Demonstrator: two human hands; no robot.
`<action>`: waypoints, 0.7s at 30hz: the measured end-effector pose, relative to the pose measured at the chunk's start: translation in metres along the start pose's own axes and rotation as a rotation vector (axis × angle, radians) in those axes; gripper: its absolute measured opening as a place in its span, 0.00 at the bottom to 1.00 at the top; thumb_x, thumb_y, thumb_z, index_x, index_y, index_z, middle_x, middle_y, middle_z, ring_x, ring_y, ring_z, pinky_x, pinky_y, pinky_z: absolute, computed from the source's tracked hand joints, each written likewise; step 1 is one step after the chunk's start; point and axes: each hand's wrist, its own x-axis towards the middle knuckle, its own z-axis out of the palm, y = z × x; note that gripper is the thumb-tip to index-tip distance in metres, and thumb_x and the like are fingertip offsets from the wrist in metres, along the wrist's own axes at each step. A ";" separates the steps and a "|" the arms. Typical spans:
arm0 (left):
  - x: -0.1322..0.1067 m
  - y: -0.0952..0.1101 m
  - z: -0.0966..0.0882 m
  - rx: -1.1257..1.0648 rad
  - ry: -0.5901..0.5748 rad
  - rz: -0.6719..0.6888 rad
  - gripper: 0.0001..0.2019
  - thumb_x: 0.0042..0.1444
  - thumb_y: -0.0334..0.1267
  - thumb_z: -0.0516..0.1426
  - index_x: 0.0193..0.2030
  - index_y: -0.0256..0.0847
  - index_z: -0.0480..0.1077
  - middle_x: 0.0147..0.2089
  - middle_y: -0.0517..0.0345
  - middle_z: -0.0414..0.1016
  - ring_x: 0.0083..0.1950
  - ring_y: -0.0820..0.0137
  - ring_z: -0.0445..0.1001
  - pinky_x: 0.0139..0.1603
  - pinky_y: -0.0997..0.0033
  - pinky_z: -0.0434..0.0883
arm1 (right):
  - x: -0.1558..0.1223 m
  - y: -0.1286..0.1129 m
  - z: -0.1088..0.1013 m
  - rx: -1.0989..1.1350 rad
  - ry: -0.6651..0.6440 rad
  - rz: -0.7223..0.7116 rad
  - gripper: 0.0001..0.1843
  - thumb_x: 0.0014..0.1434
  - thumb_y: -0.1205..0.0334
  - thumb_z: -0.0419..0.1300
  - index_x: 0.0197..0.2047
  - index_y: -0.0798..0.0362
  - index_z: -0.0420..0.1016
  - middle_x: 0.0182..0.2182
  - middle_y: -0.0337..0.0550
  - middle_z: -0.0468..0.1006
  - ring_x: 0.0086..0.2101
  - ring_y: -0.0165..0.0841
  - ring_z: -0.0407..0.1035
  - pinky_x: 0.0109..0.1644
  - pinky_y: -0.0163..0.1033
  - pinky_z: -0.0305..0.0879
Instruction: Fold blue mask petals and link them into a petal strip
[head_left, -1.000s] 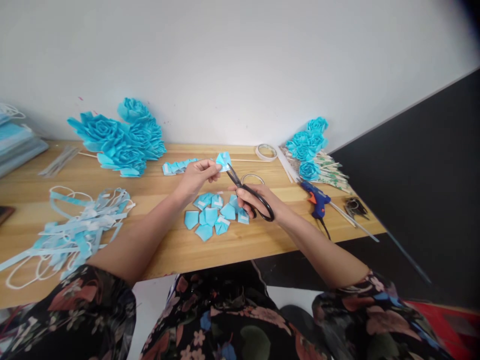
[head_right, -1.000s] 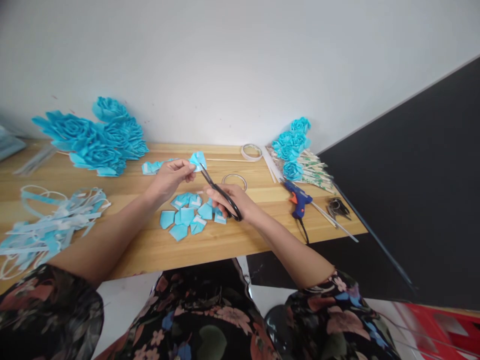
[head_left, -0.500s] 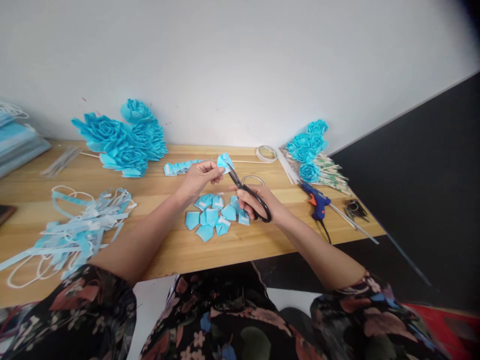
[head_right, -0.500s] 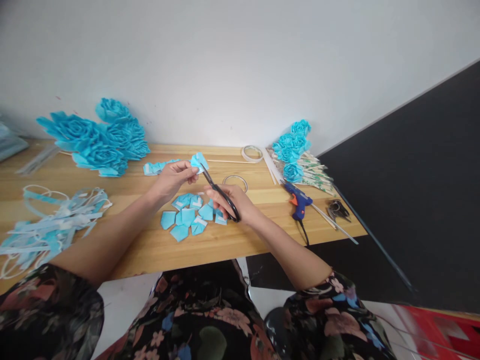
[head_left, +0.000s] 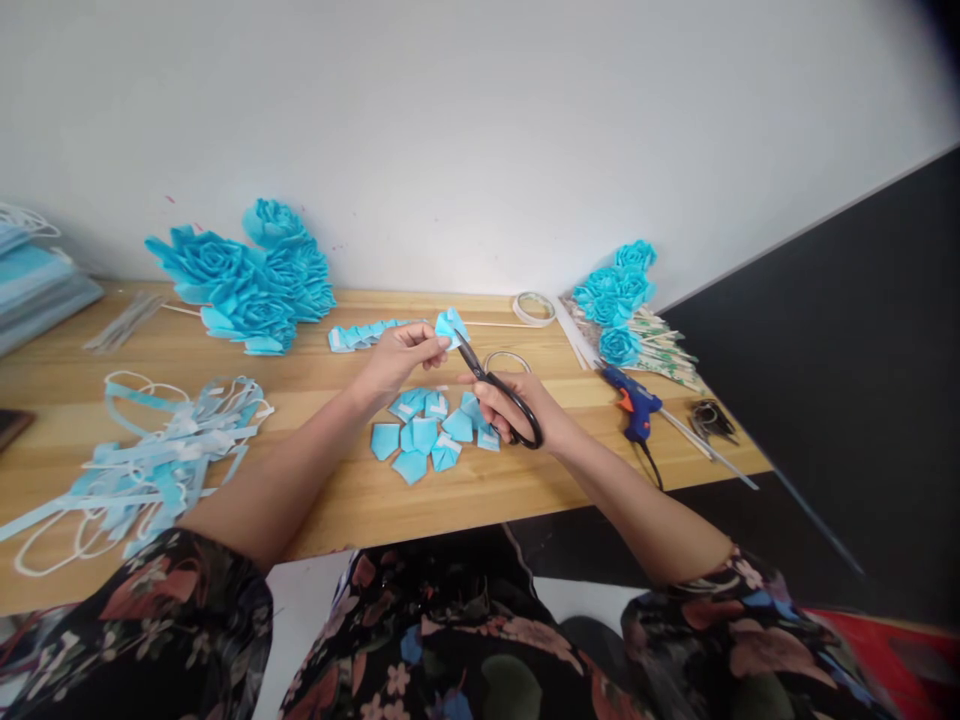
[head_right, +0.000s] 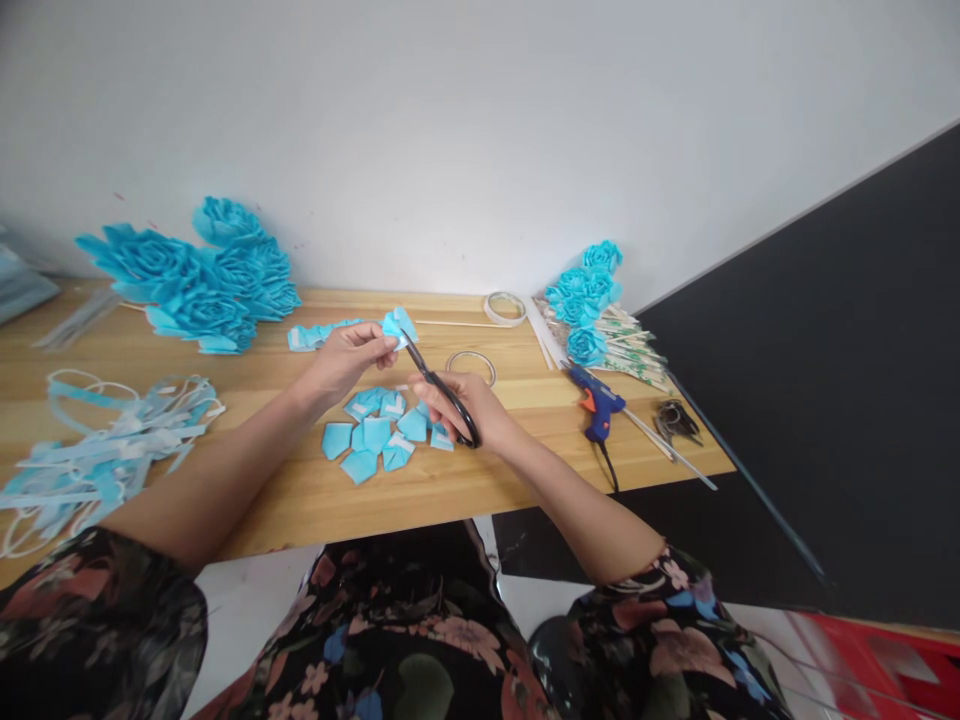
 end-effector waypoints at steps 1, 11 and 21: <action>0.000 0.000 0.000 -0.005 -0.004 -0.001 0.18 0.46 0.49 0.68 0.24 0.38 0.69 0.23 0.60 0.72 0.25 0.76 0.66 0.30 0.73 0.64 | 0.000 -0.001 0.001 0.003 0.003 0.009 0.35 0.56 0.36 0.59 0.51 0.60 0.77 0.20 0.33 0.66 0.14 0.21 0.58 0.16 0.29 0.54; 0.000 -0.004 -0.002 -0.050 -0.031 -0.006 0.17 0.47 0.49 0.68 0.25 0.38 0.70 0.25 0.60 0.74 0.27 0.76 0.68 0.32 0.74 0.65 | 0.002 0.007 0.002 0.079 -0.008 -0.019 0.34 0.55 0.35 0.61 0.49 0.58 0.77 0.17 0.29 0.62 0.16 0.23 0.58 0.27 0.35 0.73; 0.002 -0.005 -0.009 -0.022 -0.016 0.022 0.15 0.47 0.47 0.68 0.26 0.38 0.72 0.25 0.60 0.74 0.27 0.76 0.68 0.31 0.74 0.64 | -0.009 -0.006 -0.009 0.218 -0.046 -0.052 0.35 0.56 0.31 0.58 0.48 0.56 0.76 0.22 0.31 0.63 0.19 0.22 0.56 0.36 0.38 0.75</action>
